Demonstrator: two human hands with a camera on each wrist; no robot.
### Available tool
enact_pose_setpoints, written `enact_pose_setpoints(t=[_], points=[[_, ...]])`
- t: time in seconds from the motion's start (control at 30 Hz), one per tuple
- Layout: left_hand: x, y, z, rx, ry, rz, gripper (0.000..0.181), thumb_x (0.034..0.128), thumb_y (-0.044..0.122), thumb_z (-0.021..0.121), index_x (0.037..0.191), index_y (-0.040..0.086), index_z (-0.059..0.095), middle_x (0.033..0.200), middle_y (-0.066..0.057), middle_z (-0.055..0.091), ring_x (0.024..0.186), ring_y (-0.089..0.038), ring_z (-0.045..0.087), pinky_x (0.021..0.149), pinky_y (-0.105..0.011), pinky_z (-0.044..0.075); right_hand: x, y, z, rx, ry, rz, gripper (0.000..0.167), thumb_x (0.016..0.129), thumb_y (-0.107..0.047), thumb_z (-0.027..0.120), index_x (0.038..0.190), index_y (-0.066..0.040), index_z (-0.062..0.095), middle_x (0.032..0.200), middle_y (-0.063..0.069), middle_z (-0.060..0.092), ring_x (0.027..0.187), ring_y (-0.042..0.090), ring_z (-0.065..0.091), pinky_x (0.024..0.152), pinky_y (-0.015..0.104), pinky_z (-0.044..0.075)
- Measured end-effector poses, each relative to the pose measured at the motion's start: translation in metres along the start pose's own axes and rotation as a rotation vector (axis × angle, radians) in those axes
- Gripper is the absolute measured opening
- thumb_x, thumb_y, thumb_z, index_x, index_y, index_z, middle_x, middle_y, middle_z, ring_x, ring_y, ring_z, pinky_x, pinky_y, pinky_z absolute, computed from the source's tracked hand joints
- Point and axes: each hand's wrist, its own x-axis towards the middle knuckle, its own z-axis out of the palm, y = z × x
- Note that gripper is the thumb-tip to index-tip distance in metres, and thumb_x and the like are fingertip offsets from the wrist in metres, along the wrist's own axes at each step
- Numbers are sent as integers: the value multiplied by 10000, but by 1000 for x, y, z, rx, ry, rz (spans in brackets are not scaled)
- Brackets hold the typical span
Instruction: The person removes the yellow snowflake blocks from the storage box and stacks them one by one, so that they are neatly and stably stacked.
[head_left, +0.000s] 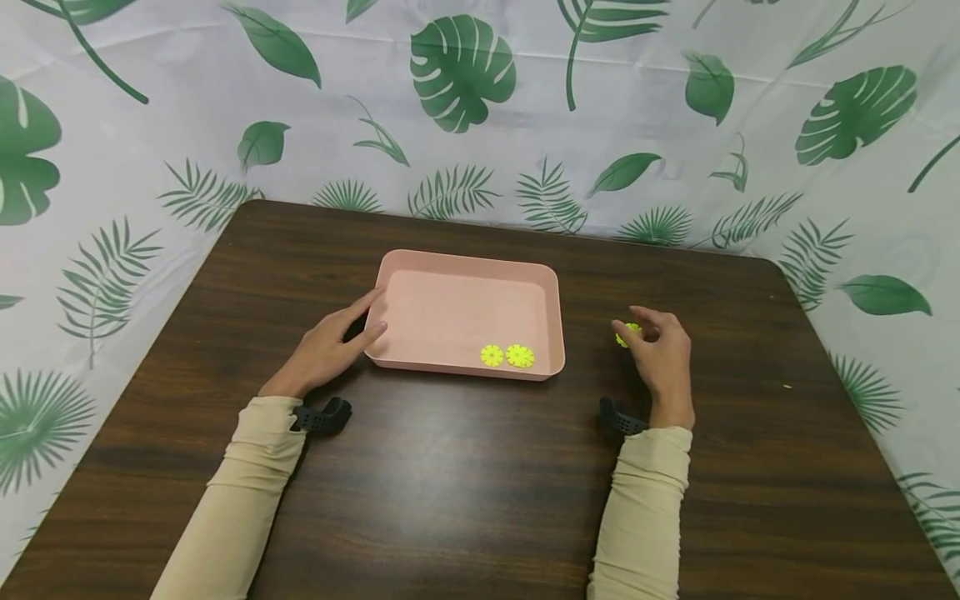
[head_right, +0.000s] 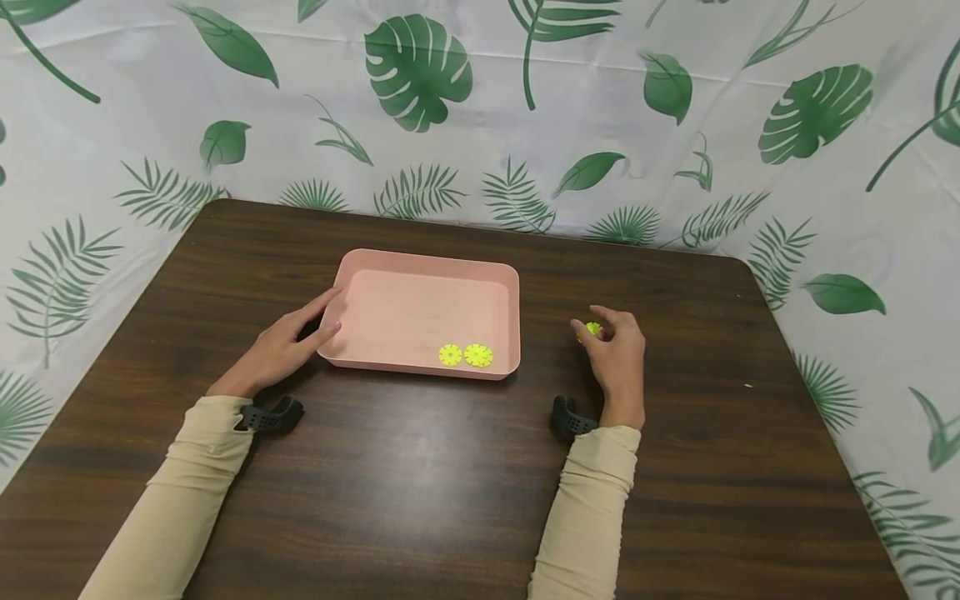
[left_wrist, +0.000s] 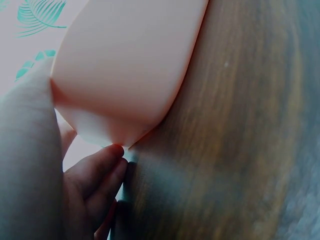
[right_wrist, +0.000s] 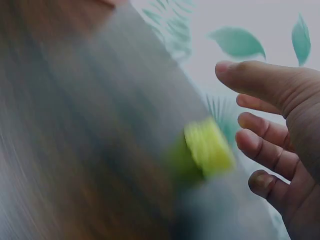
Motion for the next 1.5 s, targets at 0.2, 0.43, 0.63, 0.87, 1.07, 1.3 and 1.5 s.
enact_pose_setpoints(t=[0.2,0.43,0.63,0.87,1.07,1.3,1.5], points=[[0,-1,0,4,-1,10,693,1069,545,478,1666,374,169,1696,-67,251,1536,-395,263,1172,-700,224,8,-42,29,58,-41,-143,398,943,-177,791,1271,32,710,1146,223,628,853,267,594,761,312,470],[0,-1,0,1,-1,6,694,1067,552,478,1663,383,167,1697,-58,251,1538,-389,263,1175,-695,224,6,-97,62,76,-307,-333,355,922,-90,798,1236,54,715,1107,240,652,858,315,596,794,437,545],[1,-1,-1,-1,-5,-3,698,1064,565,474,1662,394,159,1700,-57,245,1539,-395,254,1169,-706,222,1,-116,67,-15,-620,-289,277,947,-67,751,1195,52,719,1049,178,680,933,307,605,826,419,559],[1,-1,-2,-2,-7,-9,701,1061,570,476,1663,389,164,1700,-58,247,1540,-389,255,1172,-701,224,-4,-123,65,-138,-773,-130,247,935,-80,746,1157,13,690,1041,157,646,936,297,590,852,418,560],[0,-1,-1,-1,-7,-10,699,1063,565,477,1663,388,166,1698,-65,251,1538,-399,255,1167,-709,222,-6,-126,79,-146,-797,-203,212,969,-67,654,1165,7,686,1049,149,644,956,282,581,875,397,540],[0,1,-1,-3,-7,-5,701,1062,563,480,1664,380,171,1697,-62,253,1538,-391,260,1171,-699,226,-4,-126,83,-110,-743,-258,321,925,12,708,1245,29,691,1049,158,664,966,292,608,883,405,556],[0,0,-1,0,-6,-9,700,1063,562,477,1665,378,170,1697,-65,253,1538,-392,260,1171,-699,229,-5,-123,79,-148,-776,-206,361,870,-38,825,1211,32,729,1062,161,695,978,299,623,910,426,566]])
